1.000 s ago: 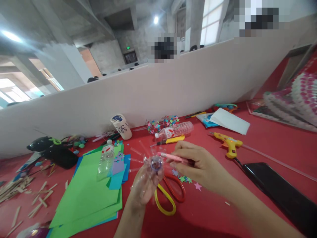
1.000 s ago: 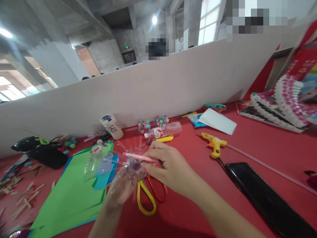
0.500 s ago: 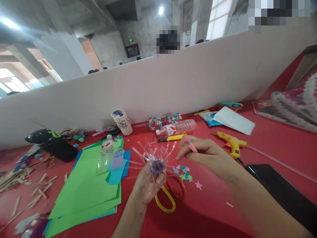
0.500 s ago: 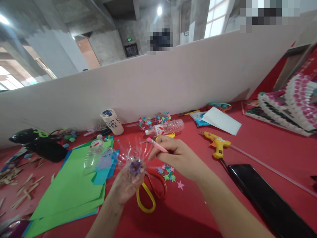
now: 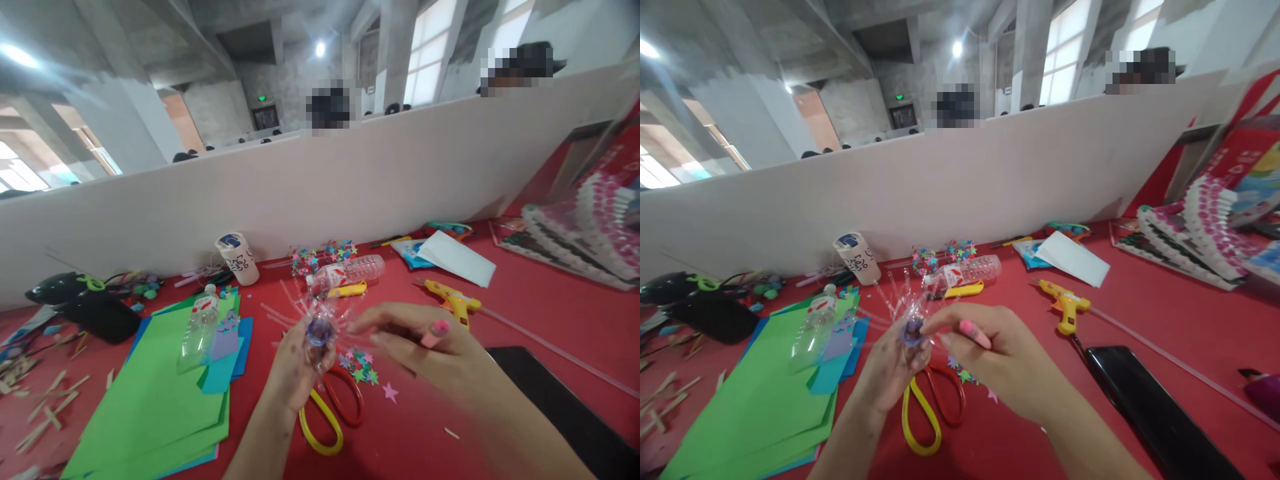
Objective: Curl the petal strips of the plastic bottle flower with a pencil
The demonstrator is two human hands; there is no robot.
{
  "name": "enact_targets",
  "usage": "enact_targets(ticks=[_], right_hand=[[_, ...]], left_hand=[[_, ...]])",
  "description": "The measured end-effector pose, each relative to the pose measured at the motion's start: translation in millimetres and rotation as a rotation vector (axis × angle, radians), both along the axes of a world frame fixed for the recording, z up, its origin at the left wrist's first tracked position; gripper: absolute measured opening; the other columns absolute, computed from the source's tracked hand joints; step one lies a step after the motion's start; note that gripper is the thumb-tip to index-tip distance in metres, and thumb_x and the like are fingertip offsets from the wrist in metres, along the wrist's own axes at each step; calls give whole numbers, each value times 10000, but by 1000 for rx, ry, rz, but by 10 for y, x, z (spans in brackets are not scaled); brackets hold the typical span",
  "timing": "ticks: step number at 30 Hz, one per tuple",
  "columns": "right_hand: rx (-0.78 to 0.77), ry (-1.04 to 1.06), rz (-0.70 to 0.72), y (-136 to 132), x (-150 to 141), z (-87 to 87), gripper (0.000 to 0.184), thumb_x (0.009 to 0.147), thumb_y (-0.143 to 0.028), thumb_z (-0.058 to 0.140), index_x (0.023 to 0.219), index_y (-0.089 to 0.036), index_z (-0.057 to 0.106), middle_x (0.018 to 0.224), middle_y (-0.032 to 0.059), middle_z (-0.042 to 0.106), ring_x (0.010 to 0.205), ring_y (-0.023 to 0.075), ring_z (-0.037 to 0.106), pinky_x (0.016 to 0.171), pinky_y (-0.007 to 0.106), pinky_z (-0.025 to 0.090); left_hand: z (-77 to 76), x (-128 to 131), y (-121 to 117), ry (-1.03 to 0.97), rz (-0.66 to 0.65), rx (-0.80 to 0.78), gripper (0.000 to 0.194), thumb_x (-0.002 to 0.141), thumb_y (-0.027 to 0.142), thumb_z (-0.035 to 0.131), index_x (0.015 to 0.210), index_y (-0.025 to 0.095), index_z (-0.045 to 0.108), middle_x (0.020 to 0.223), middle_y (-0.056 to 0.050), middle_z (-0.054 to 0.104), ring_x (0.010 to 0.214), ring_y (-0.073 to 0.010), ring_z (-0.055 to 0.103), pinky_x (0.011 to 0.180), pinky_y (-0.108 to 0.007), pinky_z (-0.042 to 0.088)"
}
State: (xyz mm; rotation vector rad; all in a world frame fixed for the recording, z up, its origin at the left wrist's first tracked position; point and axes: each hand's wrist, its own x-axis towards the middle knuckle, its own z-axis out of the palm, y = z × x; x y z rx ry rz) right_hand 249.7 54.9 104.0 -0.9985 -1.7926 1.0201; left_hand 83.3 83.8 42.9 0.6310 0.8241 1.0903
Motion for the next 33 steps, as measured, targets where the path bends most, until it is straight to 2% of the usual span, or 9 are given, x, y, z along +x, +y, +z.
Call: enact_targets(ticks=[2,6,12,16,20,23,26,29,33], right_hand=[[27,-63,51,-15,-36,2,247,775,-102,456,886,-221,643,749,-19,644,618,109,540,537,190,381],[11,-172,48,4,-117,-68,385,690,15,426,893,-239,633,777,-42,655,638,108,559,563,189,384],[-51,-128,35,21,-186,-110,354,735,-51,450,987,-242,610,697,-26,629,756,154,576,620,208,405],[-107,-27,39,21,-237,-109,304,758,-69,441,956,-234,601,744,-36,606,659,102,536,539,172,369],[-167,9,37,40,-261,-123,235,765,-79,433,887,-203,590,657,-50,543,539,66,443,465,157,303],[-108,-61,43,55,-264,-148,199,752,-66,426,777,-178,589,629,-41,548,536,71,448,487,165,310],[10,-180,-8,72,-278,-204,217,720,-56,451,798,-191,603,686,-28,610,576,90,502,527,178,325],[82,-303,-30,103,-301,-273,228,692,-55,476,798,-206,610,672,-29,619,568,97,508,523,185,306],[130,-424,-35,157,-328,-331,155,684,-78,512,736,-198,595,601,-35,591,516,89,477,498,187,271]], left_hand=[[-44,-10,-9,-2,11,23,148,718,269,556,645,143,528,522,14,502,422,-63,422,414,-191,287],[-102,-24,-8,41,69,45,172,701,288,579,622,146,521,479,36,466,411,-65,408,408,-197,288],[-168,-35,1,72,164,158,217,701,365,577,647,161,527,497,40,498,409,-69,411,405,-203,299],[-186,-45,5,60,160,146,263,739,406,528,637,164,529,487,39,491,412,-72,410,411,-208,306],[-184,-50,20,30,177,118,211,730,372,552,677,167,545,566,27,538,466,-72,450,449,-202,333],[-163,-49,13,34,171,126,185,705,342,580,658,168,541,541,34,513,459,-72,439,431,-195,316],[-121,-33,-9,57,185,114,123,642,251,636,665,167,549,543,42,496,461,-67,424,427,-190,304],[-98,-5,-23,68,182,24,138,596,200,662,689,165,566,582,33,514,484,-70,442,451,-193,322],[-138,27,-17,17,190,-76,162,580,191,677,707,166,580,614,39,528,489,-55,459,530,-200,377]])
